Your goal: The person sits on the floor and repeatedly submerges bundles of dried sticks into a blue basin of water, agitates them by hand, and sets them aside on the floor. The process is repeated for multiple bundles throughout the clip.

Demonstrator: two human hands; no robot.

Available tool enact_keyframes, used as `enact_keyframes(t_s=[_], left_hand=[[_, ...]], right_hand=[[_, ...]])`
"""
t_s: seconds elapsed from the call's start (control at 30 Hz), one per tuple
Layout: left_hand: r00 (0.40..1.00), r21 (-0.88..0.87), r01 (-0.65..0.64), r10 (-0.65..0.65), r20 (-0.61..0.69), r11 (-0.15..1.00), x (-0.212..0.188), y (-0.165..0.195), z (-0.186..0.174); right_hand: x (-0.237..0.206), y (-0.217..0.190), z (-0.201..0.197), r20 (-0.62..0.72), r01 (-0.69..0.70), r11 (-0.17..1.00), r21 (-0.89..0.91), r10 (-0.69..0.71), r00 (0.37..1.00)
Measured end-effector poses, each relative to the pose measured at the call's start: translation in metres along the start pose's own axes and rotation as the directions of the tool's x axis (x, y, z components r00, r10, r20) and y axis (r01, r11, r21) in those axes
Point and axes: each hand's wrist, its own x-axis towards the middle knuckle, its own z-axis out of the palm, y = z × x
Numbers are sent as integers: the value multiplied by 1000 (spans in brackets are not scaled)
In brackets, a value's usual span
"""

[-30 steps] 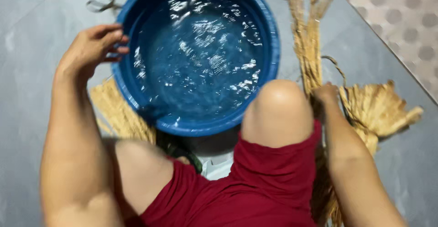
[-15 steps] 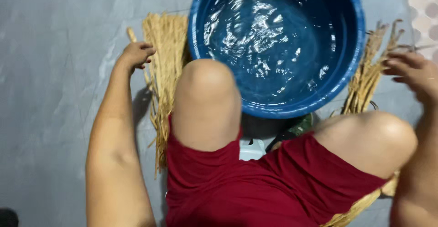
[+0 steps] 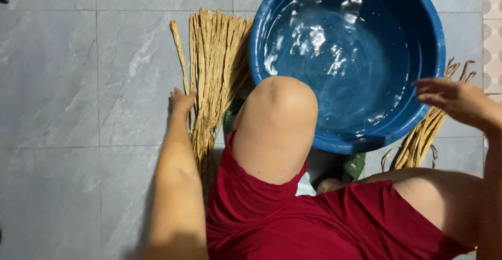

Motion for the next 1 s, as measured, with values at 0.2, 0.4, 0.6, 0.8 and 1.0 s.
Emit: enact_keyframes(t_s=[0.2, 0.4, 0.6, 0.8, 1.0], left_hand=[[999, -170, 36, -38, -6, 985, 0, 16, 44], [996, -242, -10, 33, 88, 970, 2, 10, 38], [941, -338, -245, 138, -310, 909, -1, -4, 28], [926, -550, -340, 171, -336, 763, -12, -8, 21], [934, -635, -357, 243, -262, 685, -23, 0, 5]], right_hand=[[-4, -8, 0, -2, 22, 996, -82, -22, 1000], [14, 20, 11, -23, 27, 974, -223, -33, 999], [27, 47, 17, -20, 83, 941, -327, -95, 995], [38, 58, 18, -37, 100, 955, -279, -115, 993], [34, 49, 11, -42, 80, 941, -329, -99, 994]])
